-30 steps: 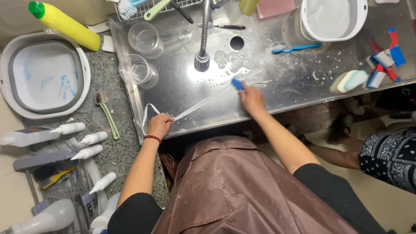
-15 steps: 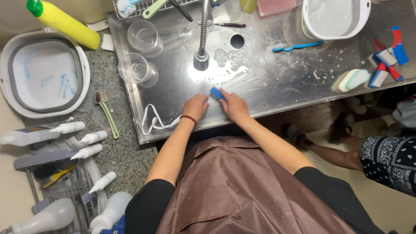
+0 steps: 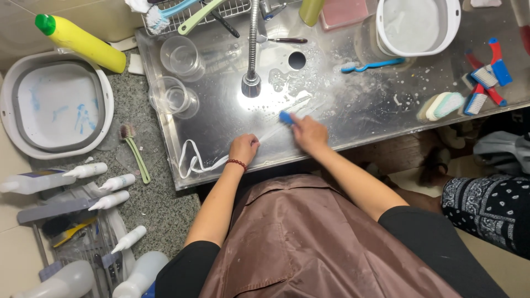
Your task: Cleaning a long translucent plastic strip or gasket using a small brush and rinsing it under a faucet at a stainless steel sink.
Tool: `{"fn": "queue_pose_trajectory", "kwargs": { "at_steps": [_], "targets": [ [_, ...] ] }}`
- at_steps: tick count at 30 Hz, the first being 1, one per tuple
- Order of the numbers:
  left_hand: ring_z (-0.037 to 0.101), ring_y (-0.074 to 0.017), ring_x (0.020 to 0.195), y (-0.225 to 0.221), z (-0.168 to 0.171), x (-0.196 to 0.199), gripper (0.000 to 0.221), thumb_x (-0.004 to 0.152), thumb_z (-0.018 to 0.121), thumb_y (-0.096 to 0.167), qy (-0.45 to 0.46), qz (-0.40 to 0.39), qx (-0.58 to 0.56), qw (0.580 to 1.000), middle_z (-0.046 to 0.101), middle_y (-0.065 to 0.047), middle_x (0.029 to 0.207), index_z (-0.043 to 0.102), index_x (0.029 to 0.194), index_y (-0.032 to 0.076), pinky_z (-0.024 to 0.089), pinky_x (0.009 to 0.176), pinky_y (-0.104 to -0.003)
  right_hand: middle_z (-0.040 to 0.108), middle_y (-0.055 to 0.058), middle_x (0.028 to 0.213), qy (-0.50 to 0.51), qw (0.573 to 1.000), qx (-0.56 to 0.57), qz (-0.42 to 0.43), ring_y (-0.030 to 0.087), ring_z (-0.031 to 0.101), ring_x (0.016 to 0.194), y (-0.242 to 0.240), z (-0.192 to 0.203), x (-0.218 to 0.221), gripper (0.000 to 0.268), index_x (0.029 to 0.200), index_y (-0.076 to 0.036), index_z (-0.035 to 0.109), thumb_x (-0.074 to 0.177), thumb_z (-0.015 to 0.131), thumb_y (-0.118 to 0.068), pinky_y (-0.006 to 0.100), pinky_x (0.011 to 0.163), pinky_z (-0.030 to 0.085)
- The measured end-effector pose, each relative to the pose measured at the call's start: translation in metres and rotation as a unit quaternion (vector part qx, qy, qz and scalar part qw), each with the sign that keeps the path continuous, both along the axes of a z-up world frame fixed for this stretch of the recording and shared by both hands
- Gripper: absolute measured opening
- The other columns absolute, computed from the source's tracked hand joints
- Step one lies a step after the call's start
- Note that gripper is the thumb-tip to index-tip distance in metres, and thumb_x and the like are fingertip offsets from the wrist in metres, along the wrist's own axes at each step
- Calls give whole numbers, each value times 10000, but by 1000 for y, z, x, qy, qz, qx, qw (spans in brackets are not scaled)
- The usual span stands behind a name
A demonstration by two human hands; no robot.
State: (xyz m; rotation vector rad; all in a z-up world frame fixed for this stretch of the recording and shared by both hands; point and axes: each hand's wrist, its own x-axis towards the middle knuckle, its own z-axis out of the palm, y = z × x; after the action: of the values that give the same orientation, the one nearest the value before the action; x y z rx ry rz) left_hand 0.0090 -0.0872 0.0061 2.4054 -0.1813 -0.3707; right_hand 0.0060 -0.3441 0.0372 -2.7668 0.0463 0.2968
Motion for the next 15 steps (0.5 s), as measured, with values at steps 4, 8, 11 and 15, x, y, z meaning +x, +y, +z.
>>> {"fn": "queue_pose_trajectory", "kwargs": {
  "at_steps": [4, 8, 11, 15],
  "targets": [
    [690, -344, 834, 3, -4, -7, 82, 829, 779, 169, 15, 19, 3, 1000, 725, -136, 884, 768, 858, 93, 546, 780, -445, 649, 104, 896, -29, 998, 34, -36, 358, 660, 805, -21, -19, 10, 389, 1326, -348, 686, 941, 646, -372, 494, 693, 533],
    [699, -334, 836, 6, -2, -11, 95, 833, 777, 180, 23, 25, -8, 999, 731, -135, 885, 772, 873, 94, 553, 784, -435, 665, 111, 931, -70, 995, 9, -65, 359, 666, 847, -34, -24, 8, 373, 1347, -295, 682, 981, 646, -357, 518, 697, 521],
    [699, -334, 830, 4, -4, -11, 102, 832, 778, 187, 29, 30, -4, 999, 731, -136, 883, 775, 872, 94, 552, 784, -436, 682, 116, 934, -49, 998, 34, -17, 367, 674, 851, -9, -26, -5, 365, 1304, -296, 703, 948, 657, -365, 510, 730, 532],
    [702, -331, 826, 4, -1, -10, 110, 823, 780, 187, 37, 34, -5, 999, 735, -136, 885, 773, 869, 88, 558, 781, -432, 729, 110, 1084, -88, 989, 67, -95, 370, 697, 934, -46, -34, 19, 357, 1296, -256, 704, 955, 657, -352, 503, 793, 544]
  ]
}}
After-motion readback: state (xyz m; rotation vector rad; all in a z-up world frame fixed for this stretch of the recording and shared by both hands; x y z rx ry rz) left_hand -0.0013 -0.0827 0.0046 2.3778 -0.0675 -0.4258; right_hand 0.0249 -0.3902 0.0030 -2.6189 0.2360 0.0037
